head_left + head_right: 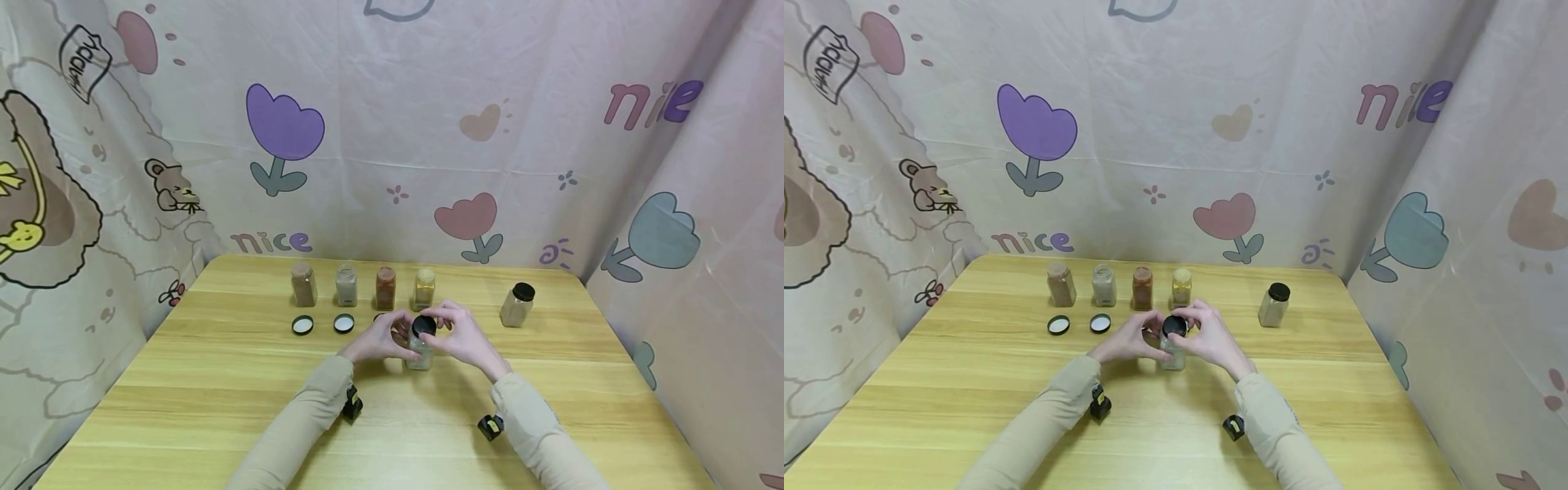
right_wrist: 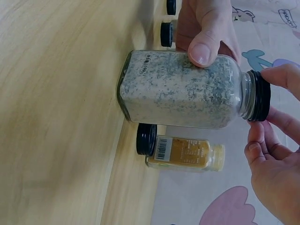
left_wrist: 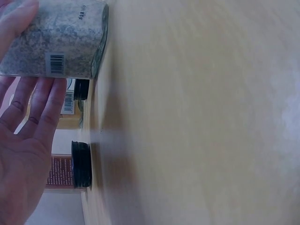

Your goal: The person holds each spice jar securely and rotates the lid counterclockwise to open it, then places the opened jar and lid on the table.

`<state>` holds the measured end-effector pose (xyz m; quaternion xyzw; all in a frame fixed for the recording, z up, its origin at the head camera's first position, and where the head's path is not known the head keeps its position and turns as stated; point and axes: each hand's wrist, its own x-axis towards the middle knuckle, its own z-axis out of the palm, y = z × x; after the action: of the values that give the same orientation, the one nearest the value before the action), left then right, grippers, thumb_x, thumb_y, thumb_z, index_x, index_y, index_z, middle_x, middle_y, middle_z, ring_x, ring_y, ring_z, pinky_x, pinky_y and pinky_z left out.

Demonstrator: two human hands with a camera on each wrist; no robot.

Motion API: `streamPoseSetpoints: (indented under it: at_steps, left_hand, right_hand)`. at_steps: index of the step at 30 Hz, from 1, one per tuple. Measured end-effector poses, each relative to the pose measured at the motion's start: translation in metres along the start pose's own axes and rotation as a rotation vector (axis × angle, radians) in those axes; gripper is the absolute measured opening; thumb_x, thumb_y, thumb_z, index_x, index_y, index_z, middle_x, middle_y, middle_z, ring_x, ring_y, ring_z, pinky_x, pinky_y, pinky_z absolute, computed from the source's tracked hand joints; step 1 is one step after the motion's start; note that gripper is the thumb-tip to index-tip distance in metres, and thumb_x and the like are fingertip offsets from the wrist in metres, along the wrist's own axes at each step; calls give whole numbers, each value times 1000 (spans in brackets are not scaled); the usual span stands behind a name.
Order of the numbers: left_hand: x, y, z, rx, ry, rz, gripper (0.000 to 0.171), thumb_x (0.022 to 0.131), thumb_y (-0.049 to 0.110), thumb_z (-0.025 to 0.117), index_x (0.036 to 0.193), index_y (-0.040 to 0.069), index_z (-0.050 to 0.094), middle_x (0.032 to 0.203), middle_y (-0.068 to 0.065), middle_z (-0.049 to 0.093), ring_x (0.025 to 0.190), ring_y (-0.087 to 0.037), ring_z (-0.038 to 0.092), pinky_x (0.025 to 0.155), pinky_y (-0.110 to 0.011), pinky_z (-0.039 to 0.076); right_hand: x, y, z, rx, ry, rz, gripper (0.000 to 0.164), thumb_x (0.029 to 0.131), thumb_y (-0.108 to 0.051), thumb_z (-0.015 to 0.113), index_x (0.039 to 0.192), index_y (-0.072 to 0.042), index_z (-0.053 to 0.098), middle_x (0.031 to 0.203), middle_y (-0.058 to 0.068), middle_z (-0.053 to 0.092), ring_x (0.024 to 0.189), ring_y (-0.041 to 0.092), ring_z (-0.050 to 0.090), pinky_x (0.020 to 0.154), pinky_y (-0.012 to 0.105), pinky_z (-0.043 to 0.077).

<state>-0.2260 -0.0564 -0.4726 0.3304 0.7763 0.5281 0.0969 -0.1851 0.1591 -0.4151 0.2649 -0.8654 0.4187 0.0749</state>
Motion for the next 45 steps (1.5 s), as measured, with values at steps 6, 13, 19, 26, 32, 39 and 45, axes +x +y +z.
streamPoseSetpoints:
  at_steps: [6, 13, 19, 26, 32, 39, 45]
  left_hand:
    - [0, 0, 0, 12, 1, 12, 49, 73, 12, 91, 111, 9, 60, 102, -8, 68, 89, -9, 63, 83, -25, 60]
    - [-1, 0, 0, 26, 4, 4, 49, 72, 15, 92, 110, 11, 61, 101, -7, 68, 89, -10, 64, 82, -25, 59]
    - [-1, 0, 0, 36, 13, 4, 49, 72, 16, 92, 109, 12, 61, 100, -5, 67, 89, -10, 63, 81, -24, 58]
    - [-1, -1, 0, 24, 8, 22, 48, 73, 14, 91, 109, 10, 60, 101, -7, 67, 89, -9, 63, 83, -25, 59]
    - [-1, -2, 1, 26, 7, 43, 48, 73, 13, 91, 110, 8, 60, 101, -9, 68, 88, -8, 63, 82, -25, 60]
    - [0, -2, 1, 29, 9, 18, 49, 72, 14, 92, 110, 9, 61, 100, -7, 69, 88, -10, 63, 82, -24, 59]
    - [0, -2, 1, 37, 7, 16, 49, 73, 15, 92, 111, 11, 61, 100, -6, 68, 88, -9, 63, 81, -24, 59]
  right_hand:
    - [-2, 0, 1, 0, 19, -38, 40, 79, -12, 83, 118, -4, 73, 95, 8, 64, 86, 27, 51, 74, 26, 42]
    - [-3, 0, 3, -29, 87, -29, 44, 76, -24, 89, 113, -7, 73, 99, 4, 66, 87, 25, 50, 72, 26, 41]
    - [-1, -4, 7, -99, 100, 16, 40, 73, -29, 90, 105, -10, 75, 96, 0, 68, 86, 24, 53, 73, 29, 43]
    - [0, -6, 8, -96, 106, 0, 34, 75, -23, 89, 102, -8, 76, 95, 2, 68, 85, 25, 55, 70, 22, 40]
    - [0, -4, 7, -62, 93, -13, 34, 77, -19, 88, 106, -7, 77, 96, 3, 67, 84, 22, 54, 69, 25, 41]
    - [0, -2, 6, -48, 77, -38, 35, 78, -16, 87, 109, -7, 76, 98, 4, 67, 85, 23, 54, 69, 23, 41]
    - [-1, 0, 6, -59, 64, -59, 38, 79, -16, 86, 114, -6, 74, 103, 5, 69, 87, 25, 56, 73, 28, 45]
